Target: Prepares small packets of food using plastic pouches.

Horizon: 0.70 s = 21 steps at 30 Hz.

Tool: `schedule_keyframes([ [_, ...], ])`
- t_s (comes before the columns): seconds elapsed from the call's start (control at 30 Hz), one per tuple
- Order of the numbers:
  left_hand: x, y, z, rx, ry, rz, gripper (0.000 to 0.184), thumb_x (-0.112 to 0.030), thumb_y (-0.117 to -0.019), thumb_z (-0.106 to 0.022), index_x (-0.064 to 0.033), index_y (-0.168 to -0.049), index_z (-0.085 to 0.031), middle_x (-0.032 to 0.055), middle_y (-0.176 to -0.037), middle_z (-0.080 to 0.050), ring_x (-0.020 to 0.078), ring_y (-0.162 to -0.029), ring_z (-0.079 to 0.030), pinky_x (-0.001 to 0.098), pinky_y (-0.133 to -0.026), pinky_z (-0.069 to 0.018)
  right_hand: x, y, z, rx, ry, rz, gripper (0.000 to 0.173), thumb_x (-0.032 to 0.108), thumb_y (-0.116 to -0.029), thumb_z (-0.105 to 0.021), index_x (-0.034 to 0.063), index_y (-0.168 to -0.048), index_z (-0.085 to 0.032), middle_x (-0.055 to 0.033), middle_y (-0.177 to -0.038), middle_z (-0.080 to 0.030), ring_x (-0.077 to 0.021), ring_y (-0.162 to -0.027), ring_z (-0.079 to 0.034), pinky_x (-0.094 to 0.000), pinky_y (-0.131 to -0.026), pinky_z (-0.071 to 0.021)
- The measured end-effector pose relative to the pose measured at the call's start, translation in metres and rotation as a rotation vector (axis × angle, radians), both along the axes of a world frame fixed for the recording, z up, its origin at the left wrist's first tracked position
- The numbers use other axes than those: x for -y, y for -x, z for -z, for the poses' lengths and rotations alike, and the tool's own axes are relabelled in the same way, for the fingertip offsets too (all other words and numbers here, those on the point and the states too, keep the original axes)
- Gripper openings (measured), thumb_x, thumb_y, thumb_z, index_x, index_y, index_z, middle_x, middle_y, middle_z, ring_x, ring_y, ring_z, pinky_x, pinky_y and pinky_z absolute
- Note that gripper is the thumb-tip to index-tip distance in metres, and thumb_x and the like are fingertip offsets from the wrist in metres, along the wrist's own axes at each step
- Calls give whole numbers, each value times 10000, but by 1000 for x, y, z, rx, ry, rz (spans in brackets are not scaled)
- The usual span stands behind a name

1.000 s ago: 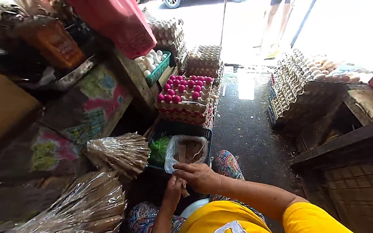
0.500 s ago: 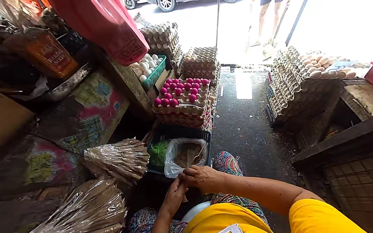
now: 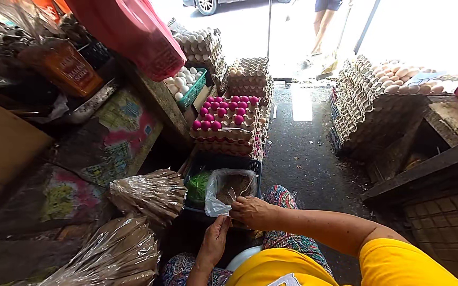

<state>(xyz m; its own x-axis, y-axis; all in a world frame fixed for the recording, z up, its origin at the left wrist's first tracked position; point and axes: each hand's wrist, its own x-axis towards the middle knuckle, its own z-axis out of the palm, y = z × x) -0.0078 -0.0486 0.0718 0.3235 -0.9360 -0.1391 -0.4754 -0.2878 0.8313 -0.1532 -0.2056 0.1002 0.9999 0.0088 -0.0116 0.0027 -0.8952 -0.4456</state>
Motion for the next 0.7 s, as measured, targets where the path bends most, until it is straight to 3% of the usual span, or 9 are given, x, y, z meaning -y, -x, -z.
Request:
schedule_keyframes([
  [0.17,-1,-2,-8,105,14,25,318,-228,-1075,-443,-41,-979,-682,-11,-726,-576,64,-621,-541,248,-619,-485,4,6,-12,-16,-9,13,193,-25,-1013,-502,-67,-1153,-628,-253,-1145,-614,-438,-1126,-596,-532,-906,-510],
  [0.27,-1,-4,-25,157,-6,67,296,-237,-1057,-503,-59,-1006,-733,-1,-839,-719,91,-791,-688,316,-801,-571,12,11,-21,-19,22,57,237,-32,-1024,-469,-63,-1190,-634,-255,-1179,-620,-434,-1144,-600,-539,-911,-509],
  [0.33,0,-5,-39,129,-7,96,271,-254,-1039,-547,-86,-1011,-758,-26,-895,-751,57,-855,-704,299,-851,-568,19,16,-23,54,71,88,241,-14,-1034,-461,-46,-1187,-645,-238,-1165,-638,-419,-1124,-621,-532,-885,-524],
  [0.43,4,5,-70,-231,115,143,162,-136,-998,-629,-46,-1030,-759,-2,-954,-768,55,-907,-720,247,-885,-585,29,21,-13,443,169,115,179,15,-1007,-517,11,-1083,-679,-179,-1042,-684,-356,-972,-685,-468,-766,-571],
  [0.5,11,17,-94,-477,271,173,142,-105,-982,-654,-52,-1038,-773,24,-1000,-776,97,-943,-732,274,-899,-596,33,17,-11,745,177,173,174,47,-1011,-515,42,-1039,-687,-156,-1041,-717,-308,-950,-712,-421,-779,-593],
  [0.57,32,28,-117,-492,400,107,142,-197,-982,-671,-120,-1022,-783,-15,-1005,-777,94,-958,-732,284,-910,-594,34,7,-15,930,39,273,188,54,-1015,-511,10,-1020,-694,-179,-1053,-727,-297,-984,-721,-405,-838,-598],
  [0.6,47,31,-126,-466,438,30,131,-156,-989,-647,-102,-1023,-761,-13,-995,-767,102,-953,-725,294,-904,-594,34,0,-15,970,-103,328,182,43,-999,-533,-25,-1017,-701,-193,-1057,-726,-288,-1000,-720,-401,-865,-597],
  [0.67,75,30,-134,-460,434,-158,150,-58,-1003,-588,-27,-1066,-720,16,-994,-741,102,-923,-702,287,-855,-587,26,-19,-9,932,-513,404,181,16,-981,-564,-93,-1053,-689,-177,-1030,-704,-204,-965,-694,-345,-879,-576],
  [0.7,86,26,-133,-488,421,-234,157,-69,-1022,-582,-25,-1104,-708,22,-1018,-747,91,-917,-706,272,-834,-588,20,-29,-7,864,-728,461,199,31,-992,-552,-99,-1076,-676,-128,-969,-693,-127,-879,-665,-285,-819,-561],
])
